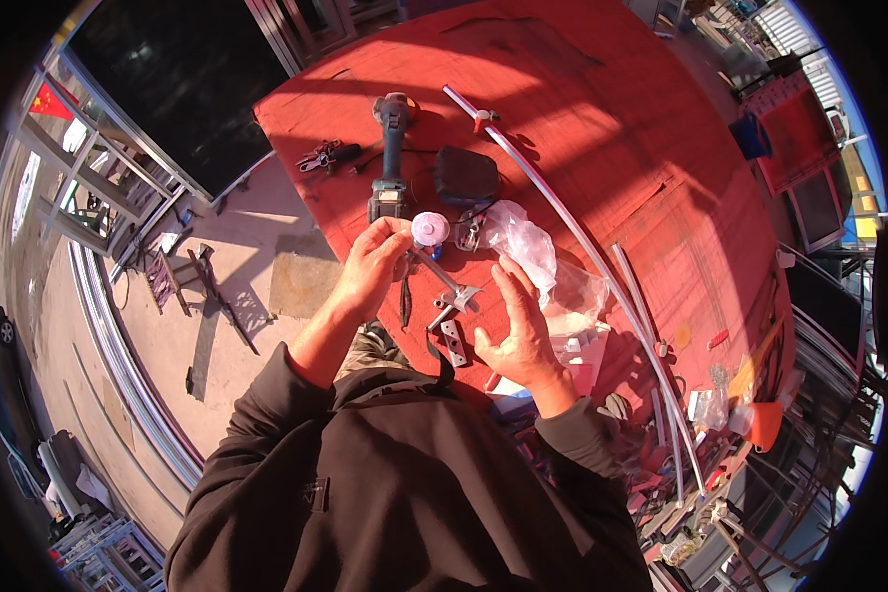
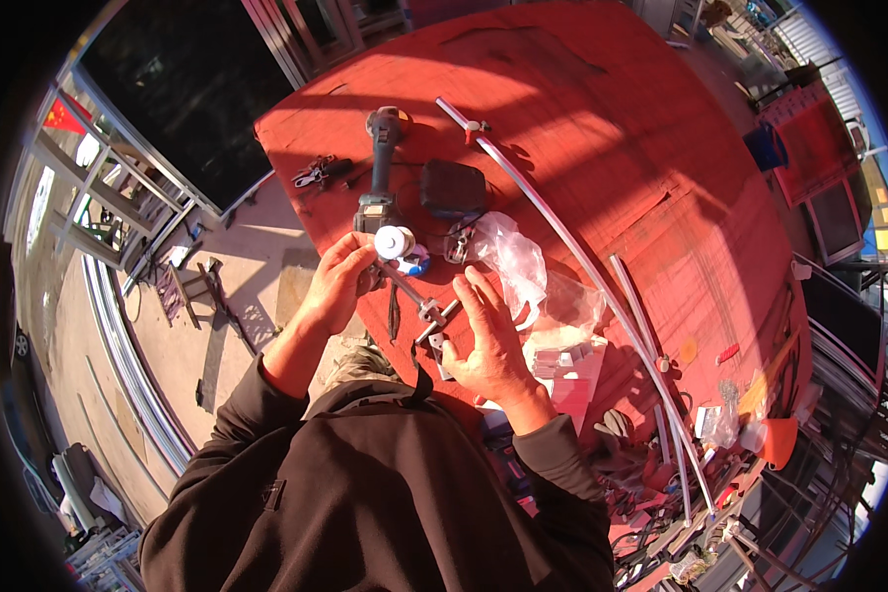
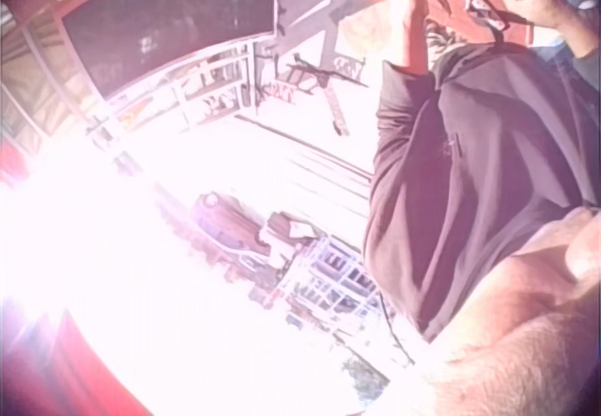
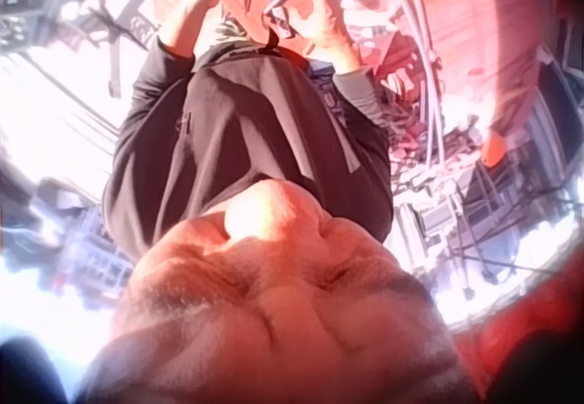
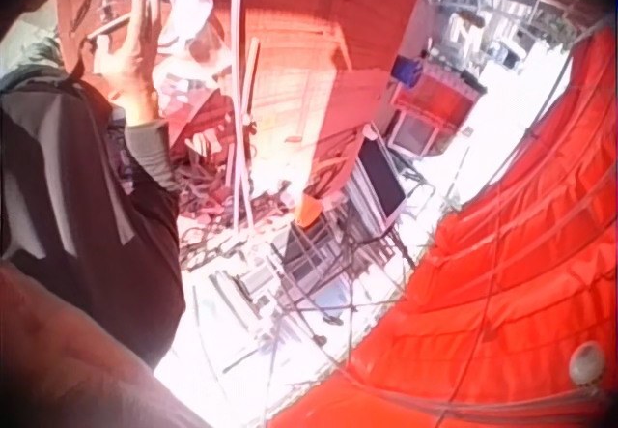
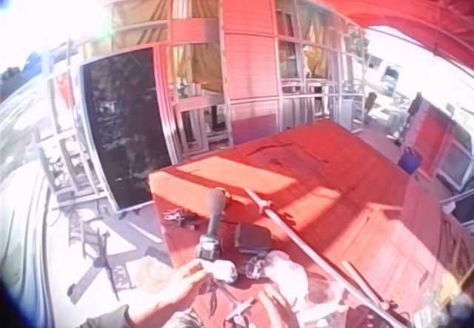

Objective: The person assembles metal frame components by hand, inserting a roller mechanism into a metal profile and securing it with a screw. The person then moves to a red workbench and continues assembling small metal parts.

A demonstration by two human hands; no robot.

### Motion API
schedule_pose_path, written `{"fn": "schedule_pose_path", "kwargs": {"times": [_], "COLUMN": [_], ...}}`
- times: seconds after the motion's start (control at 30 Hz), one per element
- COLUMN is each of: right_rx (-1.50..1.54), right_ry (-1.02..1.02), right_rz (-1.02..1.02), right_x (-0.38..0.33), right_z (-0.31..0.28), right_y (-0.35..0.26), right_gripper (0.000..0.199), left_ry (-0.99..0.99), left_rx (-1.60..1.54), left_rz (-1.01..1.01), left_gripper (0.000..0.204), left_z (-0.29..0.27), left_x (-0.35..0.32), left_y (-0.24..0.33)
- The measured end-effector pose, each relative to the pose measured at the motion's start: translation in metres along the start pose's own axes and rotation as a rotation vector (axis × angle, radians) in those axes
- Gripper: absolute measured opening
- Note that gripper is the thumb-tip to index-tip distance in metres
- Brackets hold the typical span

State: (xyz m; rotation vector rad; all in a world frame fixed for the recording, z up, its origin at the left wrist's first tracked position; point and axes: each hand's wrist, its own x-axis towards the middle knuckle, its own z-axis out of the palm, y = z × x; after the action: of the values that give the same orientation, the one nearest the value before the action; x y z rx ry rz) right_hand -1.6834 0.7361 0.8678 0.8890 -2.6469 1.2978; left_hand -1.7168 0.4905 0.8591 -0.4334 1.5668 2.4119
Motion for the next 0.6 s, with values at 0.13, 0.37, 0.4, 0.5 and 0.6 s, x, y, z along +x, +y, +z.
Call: {"fn": "schedule_pose_path", "kwargs": {"times": [0.13,0.37,0.4,0.5,0.6], "right_rx": [0.064,0.761,0.892,1.104,1.166], "right_ry": [0.101,0.152,0.167,0.232,0.189], "right_rz": [0.089,0.497,0.53,0.6,0.631], "right_x": [0.0,0.0,0.001,0.004,0.008], "right_z": [0.019,0.028,0.027,0.022,0.018], "right_y": [-0.007,-0.007,-0.005,-0.001,0.002], "right_gripper": [0.091,0.038,0.037,0.029,0.032], "left_ry": [0.009,-0.038,-0.044,-0.065,-0.084], "left_rx": [-0.026,-0.074,-0.074,-0.088,-0.131], "left_rz": [0.001,0.027,0.042,0.059,0.04], "left_gripper": [0.013,0.018,0.019,0.019,0.021], "left_z": [0.005,0.011,0.011,0.012,0.01], "left_x": [-0.002,-0.014,-0.015,-0.018,-0.018], "left_y": [-0.007,-0.015,-0.016,-0.02,-0.021]}}
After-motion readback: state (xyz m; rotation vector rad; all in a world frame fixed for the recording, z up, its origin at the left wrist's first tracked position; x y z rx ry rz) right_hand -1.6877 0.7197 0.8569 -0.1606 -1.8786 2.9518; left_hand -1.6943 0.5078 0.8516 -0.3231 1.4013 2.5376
